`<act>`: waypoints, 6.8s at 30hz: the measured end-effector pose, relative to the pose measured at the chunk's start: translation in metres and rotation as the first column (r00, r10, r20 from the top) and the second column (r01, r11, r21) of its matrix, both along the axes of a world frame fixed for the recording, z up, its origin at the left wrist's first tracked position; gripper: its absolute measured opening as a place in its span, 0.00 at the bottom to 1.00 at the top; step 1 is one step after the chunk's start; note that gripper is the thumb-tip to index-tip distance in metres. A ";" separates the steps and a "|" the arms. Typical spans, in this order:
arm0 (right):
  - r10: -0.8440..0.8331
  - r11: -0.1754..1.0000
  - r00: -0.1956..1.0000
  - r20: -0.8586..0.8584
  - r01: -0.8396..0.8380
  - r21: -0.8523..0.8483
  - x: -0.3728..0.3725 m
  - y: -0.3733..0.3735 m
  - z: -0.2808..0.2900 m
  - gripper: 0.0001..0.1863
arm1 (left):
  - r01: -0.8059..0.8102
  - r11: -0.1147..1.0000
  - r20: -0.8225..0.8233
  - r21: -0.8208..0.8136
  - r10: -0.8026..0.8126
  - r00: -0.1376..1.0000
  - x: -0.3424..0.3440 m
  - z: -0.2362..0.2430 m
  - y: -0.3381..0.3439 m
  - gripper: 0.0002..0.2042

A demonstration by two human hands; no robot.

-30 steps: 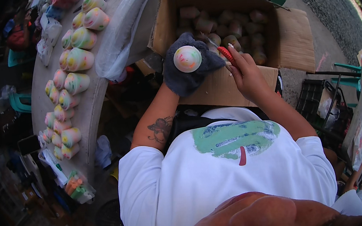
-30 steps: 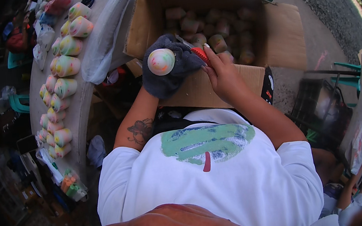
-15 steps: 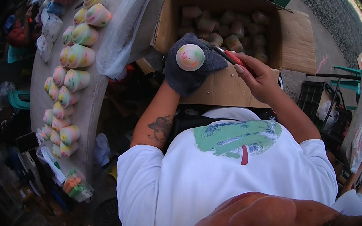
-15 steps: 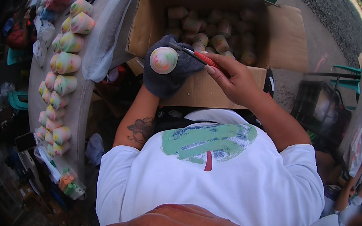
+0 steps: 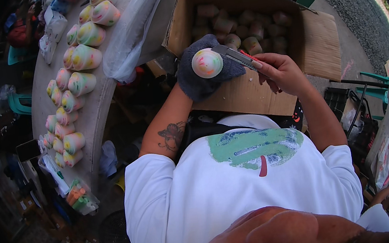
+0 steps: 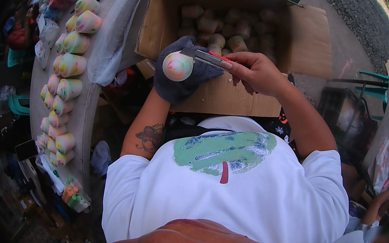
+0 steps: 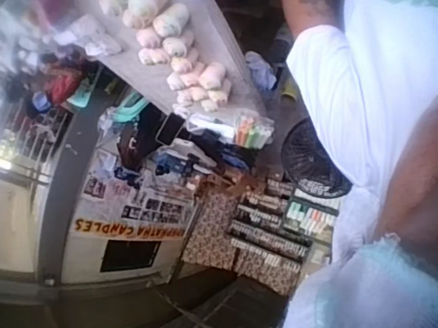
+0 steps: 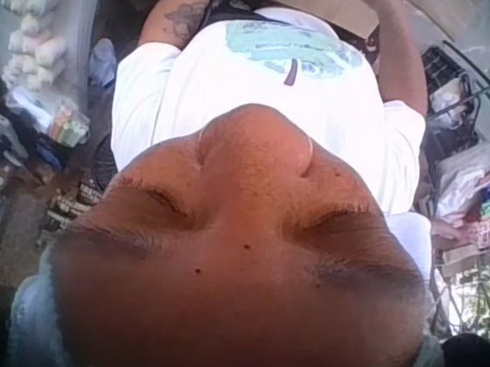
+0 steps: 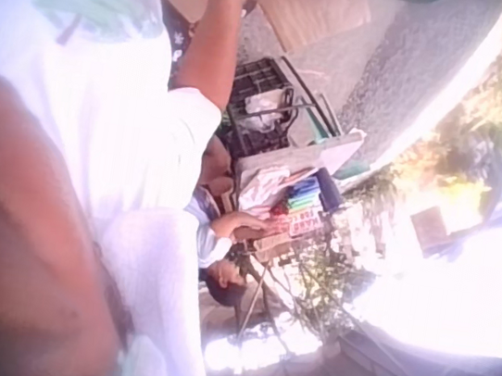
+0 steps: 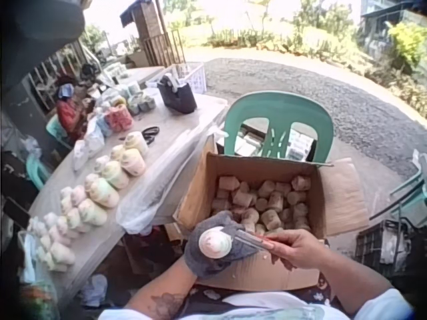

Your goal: The person picks up small, round, multicolored objects from a cardboard box, wipes them with a cloth, and uses a red utility knife to carve or trim the top surface. The finished items are placed on a table alongside other completed pieces.

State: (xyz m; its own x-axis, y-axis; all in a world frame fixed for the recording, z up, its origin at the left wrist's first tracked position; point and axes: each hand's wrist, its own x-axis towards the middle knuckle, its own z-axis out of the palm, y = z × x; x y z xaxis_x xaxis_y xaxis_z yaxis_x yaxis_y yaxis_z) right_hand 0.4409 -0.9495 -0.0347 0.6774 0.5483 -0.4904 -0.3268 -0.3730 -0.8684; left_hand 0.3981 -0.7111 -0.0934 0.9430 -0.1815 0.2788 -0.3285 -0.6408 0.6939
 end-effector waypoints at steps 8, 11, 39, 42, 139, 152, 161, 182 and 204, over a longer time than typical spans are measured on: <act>0.002 0.998 0.999 -0.053 -0.005 -0.055 -0.002 -0.001 0.002 0.21 | -0.018 0.997 -0.076 -0.074 0.012 0.997 0.002 -0.001 -0.002 0.22; -0.013 0.999 0.995 -0.094 0.009 -0.049 -0.007 -0.001 -0.001 0.22 | 0.014 1.000 -0.008 -0.028 -0.014 1.000 0.002 0.000 -0.002 0.21; -0.030 0.997 0.832 0.553 0.061 -0.038 -0.039 -0.003 -0.026 0.21 | -0.092 0.984 0.072 0.149 0.082 0.994 0.006 0.017 -0.009 0.18; -0.043 0.999 0.893 0.447 0.025 0.046 -0.042 -0.002 -0.030 0.20 | -0.119 0.992 0.063 0.032 0.117 0.991 0.003 0.014 -0.009 0.16; 0.123 0.984 0.649 0.751 0.017 -0.175 -0.028 -0.022 -0.004 0.17 | -0.195 0.968 -0.165 -0.158 0.169 0.972 0.008 -0.002 -0.016 0.34; 0.054 0.994 0.715 0.696 0.027 -0.105 -0.023 -0.024 -0.009 0.18 | -0.155 0.985 -0.154 0.077 0.165 0.974 0.009 0.017 -0.017 0.25; -0.146 0.989 0.773 0.617 0.091 0.121 -0.034 -0.011 -0.026 0.17 | -0.006 0.988 -0.045 0.155 0.013 0.999 0.011 0.033 -0.018 0.15; -0.157 0.986 0.740 0.654 0.083 0.143 -0.045 -0.002 -0.041 0.18 | 0.012 0.999 -0.009 -0.050 -0.013 1.000 0.007 0.013 -0.019 0.19; -0.076 0.992 0.661 0.747 -0.026 0.125 -0.008 -0.016 -0.041 0.18 | -0.721 -0.204 -0.527 -0.663 -0.556 0.642 0.014 0.019 -0.031 0.37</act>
State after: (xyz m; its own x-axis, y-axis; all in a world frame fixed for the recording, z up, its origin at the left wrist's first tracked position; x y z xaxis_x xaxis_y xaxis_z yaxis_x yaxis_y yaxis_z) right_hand 0.4332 -0.9659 -0.0755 0.8011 0.5421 0.2537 0.4452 -0.2565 -0.8579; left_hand 0.4118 -0.7419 -0.0744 0.8093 -0.2628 -0.5253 0.4320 0.8723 0.2291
